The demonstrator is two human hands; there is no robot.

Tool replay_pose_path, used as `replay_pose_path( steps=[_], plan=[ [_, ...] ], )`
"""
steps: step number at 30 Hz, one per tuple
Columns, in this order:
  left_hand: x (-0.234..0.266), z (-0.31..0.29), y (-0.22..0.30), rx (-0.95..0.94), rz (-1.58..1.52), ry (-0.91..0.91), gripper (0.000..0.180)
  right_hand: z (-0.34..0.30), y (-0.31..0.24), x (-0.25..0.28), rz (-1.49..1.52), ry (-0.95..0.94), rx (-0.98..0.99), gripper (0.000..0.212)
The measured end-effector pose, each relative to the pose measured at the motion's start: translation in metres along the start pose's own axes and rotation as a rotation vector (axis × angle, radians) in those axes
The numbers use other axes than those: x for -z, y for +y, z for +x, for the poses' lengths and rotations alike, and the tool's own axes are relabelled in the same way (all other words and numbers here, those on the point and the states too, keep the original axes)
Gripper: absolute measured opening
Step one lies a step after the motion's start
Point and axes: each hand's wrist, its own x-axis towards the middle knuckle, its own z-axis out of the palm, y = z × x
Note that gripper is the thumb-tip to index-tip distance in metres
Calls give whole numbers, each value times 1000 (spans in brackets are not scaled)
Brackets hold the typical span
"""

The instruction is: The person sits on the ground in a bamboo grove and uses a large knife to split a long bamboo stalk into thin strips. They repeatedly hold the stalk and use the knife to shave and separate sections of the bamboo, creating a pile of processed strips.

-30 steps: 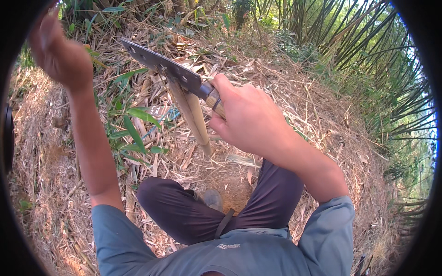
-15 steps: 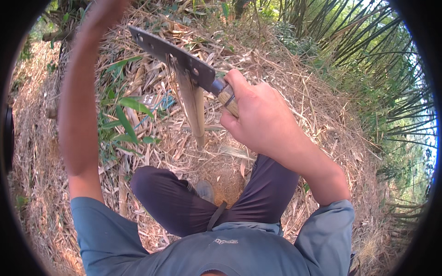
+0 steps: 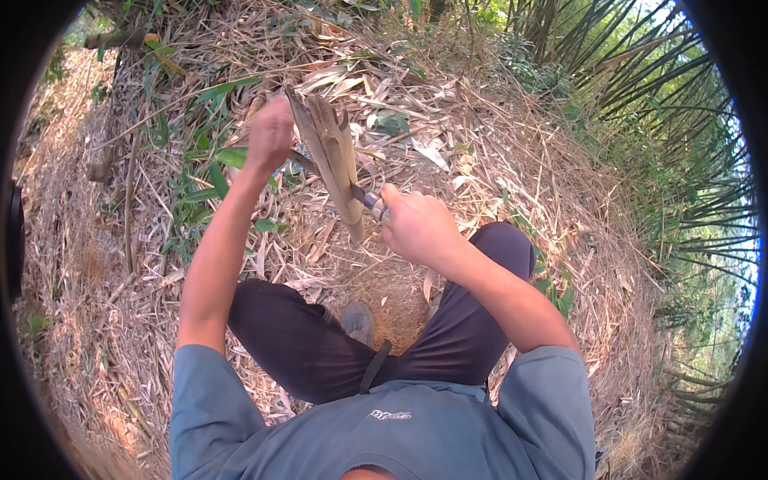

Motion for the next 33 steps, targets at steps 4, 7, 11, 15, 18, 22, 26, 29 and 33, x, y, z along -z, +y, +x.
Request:
replay_pose_path(
  steps=[4,7,11,15,18,22,26,29,33],
  plan=[
    [-12,-22,7,117,49,14,49,-1,-6,7,-41,-8,-45,41],
    [-12,-4,11,49,73,181,51,4,2,28,-37,-32,-48,42],
    [28,52,35,-14,193,296,55,4,-18,101,59,63,-59,26],
    [8,16,-19,-136,620,349,49,13,-27,117,74,-41,-78,23],
    [-76,-140,-60,163,331,198,35,51,36,-38,-215,-194,-111,32],
    [-104,-138,-48,398,192,179,62,65,57,-59,-240,-204,-85,31],
    [-90,-95,-19,329,114,233,63,45,48,-5,-120,-192,-151,31],
    [-23,-34,26,370,163,282,62,43,0,83,-17,-233,-195,24],
    [-34,-57,40,451,147,342,59,50,-2,79,-75,-297,-208,27]
  ],
)
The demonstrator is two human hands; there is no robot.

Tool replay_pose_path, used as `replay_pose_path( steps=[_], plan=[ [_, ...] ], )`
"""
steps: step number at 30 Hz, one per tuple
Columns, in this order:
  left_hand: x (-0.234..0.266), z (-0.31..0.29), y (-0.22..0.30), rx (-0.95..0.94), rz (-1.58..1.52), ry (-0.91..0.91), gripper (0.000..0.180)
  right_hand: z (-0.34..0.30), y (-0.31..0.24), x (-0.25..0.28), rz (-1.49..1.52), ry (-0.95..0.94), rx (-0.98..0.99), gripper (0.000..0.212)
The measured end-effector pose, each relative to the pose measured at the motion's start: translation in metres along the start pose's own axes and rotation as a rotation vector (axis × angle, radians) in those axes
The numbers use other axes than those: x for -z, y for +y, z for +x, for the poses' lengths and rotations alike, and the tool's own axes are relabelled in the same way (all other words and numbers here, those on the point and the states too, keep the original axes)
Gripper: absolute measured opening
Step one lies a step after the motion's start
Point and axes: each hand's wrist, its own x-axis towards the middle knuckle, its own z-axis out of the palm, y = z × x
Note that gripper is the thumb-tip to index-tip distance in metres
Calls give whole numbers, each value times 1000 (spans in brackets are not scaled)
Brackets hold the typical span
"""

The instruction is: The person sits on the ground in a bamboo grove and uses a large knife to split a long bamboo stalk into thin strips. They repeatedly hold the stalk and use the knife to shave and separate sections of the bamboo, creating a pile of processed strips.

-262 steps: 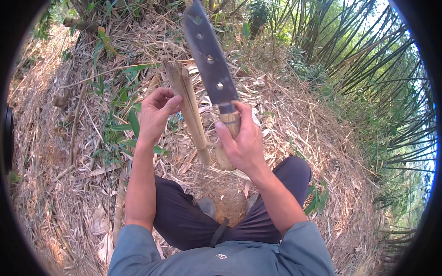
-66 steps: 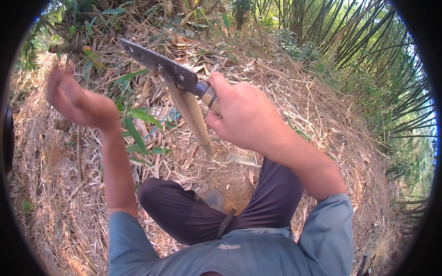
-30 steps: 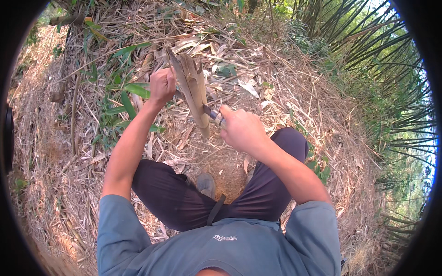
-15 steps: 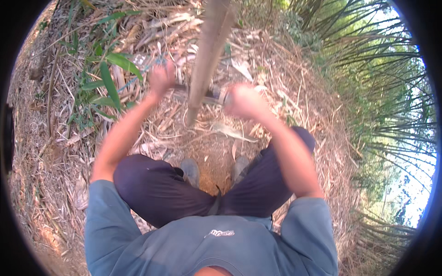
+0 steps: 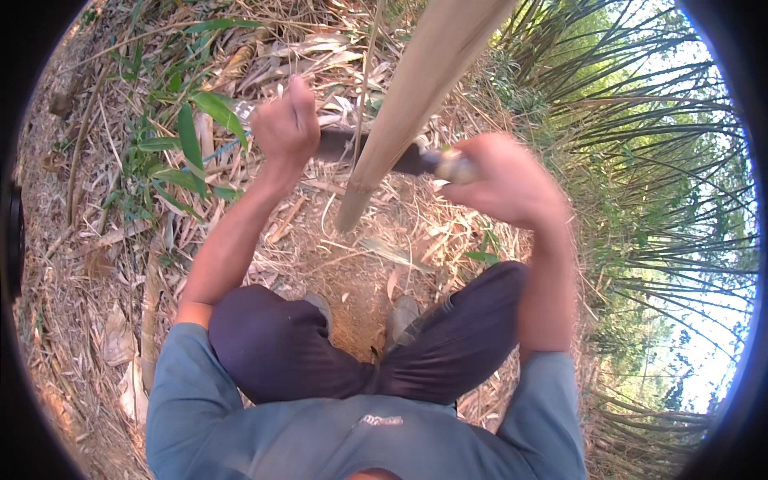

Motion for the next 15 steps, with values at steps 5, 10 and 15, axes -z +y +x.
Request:
replay_pose_path(
  steps=[5,10,15],
  plan=[
    [-50,-250,-199,286,189,-620,52,115,88,-325,-262,-310,103,42],
    [17,-213,-177,767,-573,-71,62,87,58,-348,-103,-314,-36,52],
    [176,-4,-8,42,-1084,-391,98,87,66,-318,-129,-183,-71,49]
  ],
)
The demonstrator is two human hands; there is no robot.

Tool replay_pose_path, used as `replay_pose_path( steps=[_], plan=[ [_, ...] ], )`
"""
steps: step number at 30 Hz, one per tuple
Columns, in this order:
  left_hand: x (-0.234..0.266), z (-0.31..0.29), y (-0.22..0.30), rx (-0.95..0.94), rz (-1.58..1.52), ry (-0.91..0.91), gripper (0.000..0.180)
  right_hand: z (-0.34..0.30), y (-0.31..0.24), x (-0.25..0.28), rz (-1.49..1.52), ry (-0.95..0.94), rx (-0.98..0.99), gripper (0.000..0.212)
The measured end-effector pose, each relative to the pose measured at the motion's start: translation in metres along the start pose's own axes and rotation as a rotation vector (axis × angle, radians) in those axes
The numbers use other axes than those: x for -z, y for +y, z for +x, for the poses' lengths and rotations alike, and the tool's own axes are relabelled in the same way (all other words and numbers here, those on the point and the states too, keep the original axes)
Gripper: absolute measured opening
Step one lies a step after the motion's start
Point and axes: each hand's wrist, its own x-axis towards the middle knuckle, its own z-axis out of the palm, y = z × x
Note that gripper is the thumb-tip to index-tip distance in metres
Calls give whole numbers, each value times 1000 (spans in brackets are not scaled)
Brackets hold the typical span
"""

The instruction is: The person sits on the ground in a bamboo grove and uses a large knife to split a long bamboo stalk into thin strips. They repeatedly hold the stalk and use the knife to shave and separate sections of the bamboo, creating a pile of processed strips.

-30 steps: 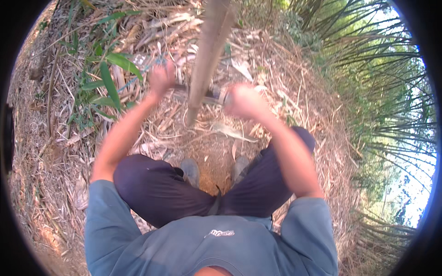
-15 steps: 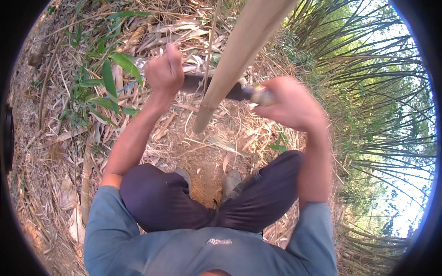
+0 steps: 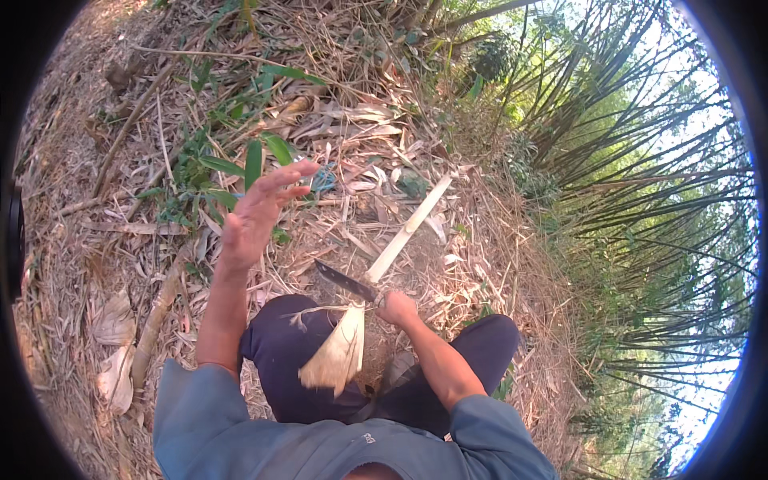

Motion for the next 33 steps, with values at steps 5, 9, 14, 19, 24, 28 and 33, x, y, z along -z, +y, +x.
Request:
replay_pose_path(
  steps=[5,9,14,19,24,28,33],
  plan=[
    [-83,-1,81,-167,61,61,84,-21,-20,36,68,82,-42,42],
    [-148,-31,81,-295,296,376,60,-12,-23,8,266,138,-126,43],
    [-120,-16,62,-268,305,708,30,-4,-23,-7,508,120,-230,46],
    [-67,7,58,-80,-90,306,23,-21,-45,21,654,204,-260,46],
    [-31,19,61,-29,-298,181,28,-9,-58,20,727,320,-225,39],
    [-39,46,71,-75,-316,244,29,-15,-66,30,846,392,-200,33],
    [-39,91,25,-106,144,638,27,-69,-75,78,1035,594,-99,30]
  ],
)
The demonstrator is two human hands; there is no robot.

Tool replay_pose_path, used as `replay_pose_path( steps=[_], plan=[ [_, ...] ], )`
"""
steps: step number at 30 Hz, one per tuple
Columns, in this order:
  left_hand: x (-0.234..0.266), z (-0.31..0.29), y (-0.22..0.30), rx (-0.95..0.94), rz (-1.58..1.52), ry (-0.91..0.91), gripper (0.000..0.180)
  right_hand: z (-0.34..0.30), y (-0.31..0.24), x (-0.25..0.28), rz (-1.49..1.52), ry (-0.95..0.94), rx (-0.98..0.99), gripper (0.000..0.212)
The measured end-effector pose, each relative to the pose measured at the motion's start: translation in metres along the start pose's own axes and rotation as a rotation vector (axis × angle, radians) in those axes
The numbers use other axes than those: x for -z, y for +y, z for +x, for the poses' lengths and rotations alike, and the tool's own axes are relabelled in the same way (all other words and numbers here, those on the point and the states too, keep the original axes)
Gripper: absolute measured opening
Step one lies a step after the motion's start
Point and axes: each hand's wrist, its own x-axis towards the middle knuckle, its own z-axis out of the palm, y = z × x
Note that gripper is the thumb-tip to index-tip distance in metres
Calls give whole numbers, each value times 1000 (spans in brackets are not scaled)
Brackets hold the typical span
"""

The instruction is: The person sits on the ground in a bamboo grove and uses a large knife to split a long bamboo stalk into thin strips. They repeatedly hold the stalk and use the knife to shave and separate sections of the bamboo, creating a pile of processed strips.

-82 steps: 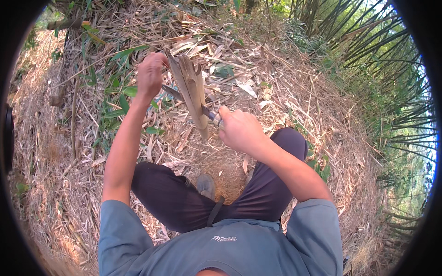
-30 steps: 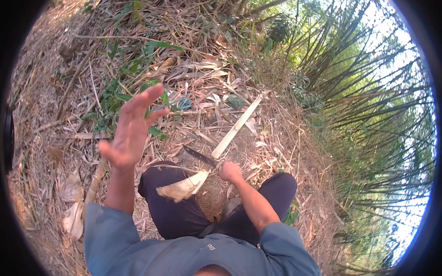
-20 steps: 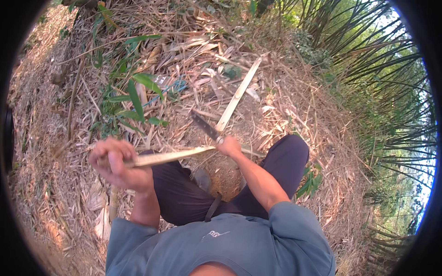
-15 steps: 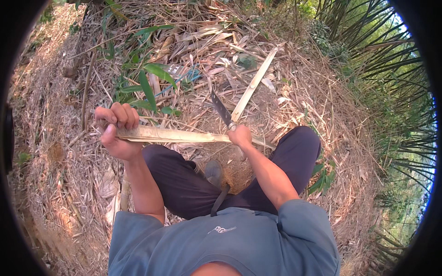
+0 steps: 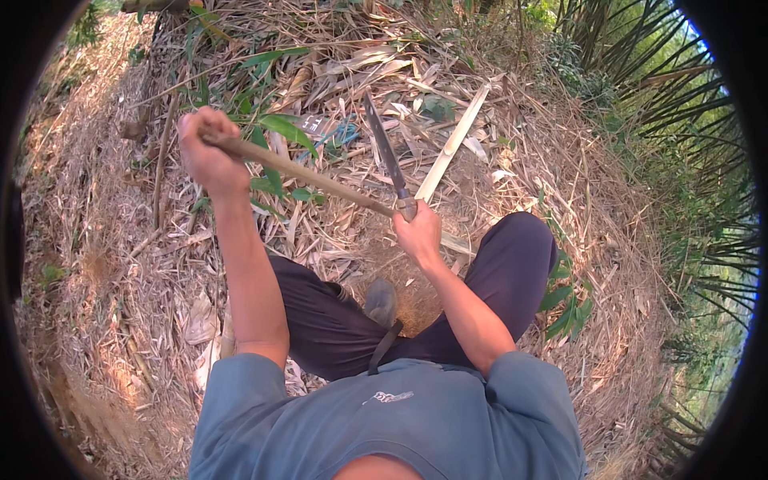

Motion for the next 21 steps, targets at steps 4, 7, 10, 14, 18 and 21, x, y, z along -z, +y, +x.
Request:
replay_pose_path(
  steps=[4,7,10,14,18,21],
  plan=[
    [-14,3,-46,-90,147,-80,32,-32,-4,41,54,-8,129,29],
    [-20,10,-53,-53,95,-120,33,-58,-13,80,-106,-51,122,29],
    [-14,15,-55,-29,147,-44,33,-85,-14,94,-195,-77,139,28],
    [-28,11,-52,-64,136,28,36,-102,-15,95,-175,-59,220,25],
    [-36,11,-52,-64,138,107,33,-103,-25,88,-162,-100,208,27],
    [-37,4,-42,-40,161,133,33,-101,-23,84,-176,-102,237,29]
  ],
)
